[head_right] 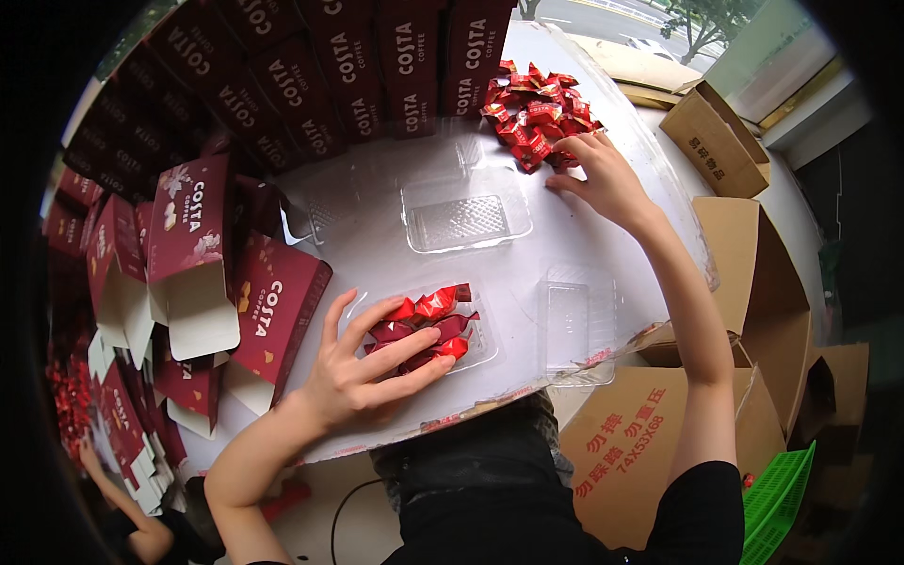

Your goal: The person assembles small red cardboard boxes by folding and tucking flaps. They then place clear plastic trays on the table and fill them with individually wrapped red candies from a green basket. The person works at a table with stacks of finished boxes and loose candy wrappers nearby.

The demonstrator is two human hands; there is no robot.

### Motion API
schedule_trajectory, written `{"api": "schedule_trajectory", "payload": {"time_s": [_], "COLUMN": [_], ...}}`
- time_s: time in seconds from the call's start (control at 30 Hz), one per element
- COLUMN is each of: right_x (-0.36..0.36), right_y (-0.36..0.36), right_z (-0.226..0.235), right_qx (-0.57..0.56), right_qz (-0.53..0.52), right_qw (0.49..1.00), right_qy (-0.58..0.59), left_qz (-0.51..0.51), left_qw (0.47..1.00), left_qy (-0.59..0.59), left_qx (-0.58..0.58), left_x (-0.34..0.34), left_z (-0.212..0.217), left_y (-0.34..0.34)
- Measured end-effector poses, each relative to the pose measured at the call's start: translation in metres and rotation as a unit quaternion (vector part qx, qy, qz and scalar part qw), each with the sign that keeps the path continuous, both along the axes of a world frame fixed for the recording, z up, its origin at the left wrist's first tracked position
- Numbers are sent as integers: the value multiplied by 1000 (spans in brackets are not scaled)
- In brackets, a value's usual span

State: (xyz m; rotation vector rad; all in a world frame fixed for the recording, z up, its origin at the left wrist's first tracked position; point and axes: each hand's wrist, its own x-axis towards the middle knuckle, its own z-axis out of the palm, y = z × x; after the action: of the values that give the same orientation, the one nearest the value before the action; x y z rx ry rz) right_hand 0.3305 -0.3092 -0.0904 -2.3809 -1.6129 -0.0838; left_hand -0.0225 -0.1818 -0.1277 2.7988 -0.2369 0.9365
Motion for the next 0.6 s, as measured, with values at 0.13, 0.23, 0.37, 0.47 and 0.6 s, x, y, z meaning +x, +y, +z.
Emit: {"api": "schedule_trajectory", "payload": {"time_s": [0.13,0.23,0.37,0.47,0.6], "right_x": [-3,-21,-61,-110,-150], "right_y": [5,3,-2,0,-2], "right_z": [3,22,46,45,42], "right_qx": [88,191,231,177,101], "right_qz": [-37,-24,115,208,286], "right_qw": [995,979,929,853,916], "right_qy": [23,64,265,444,263], "left_qz": [-3,-4,-3,2,-3], "left_qw": [1000,1000,1000,1000,1000], "left_qy": [3,0,-5,3,-3], "left_qx": [2,1,0,5,6], "left_x": [1,1,0,-2,1], "left_z": [0,0,-1,-1,0], "left_y": [1,1,0,1,1]}}
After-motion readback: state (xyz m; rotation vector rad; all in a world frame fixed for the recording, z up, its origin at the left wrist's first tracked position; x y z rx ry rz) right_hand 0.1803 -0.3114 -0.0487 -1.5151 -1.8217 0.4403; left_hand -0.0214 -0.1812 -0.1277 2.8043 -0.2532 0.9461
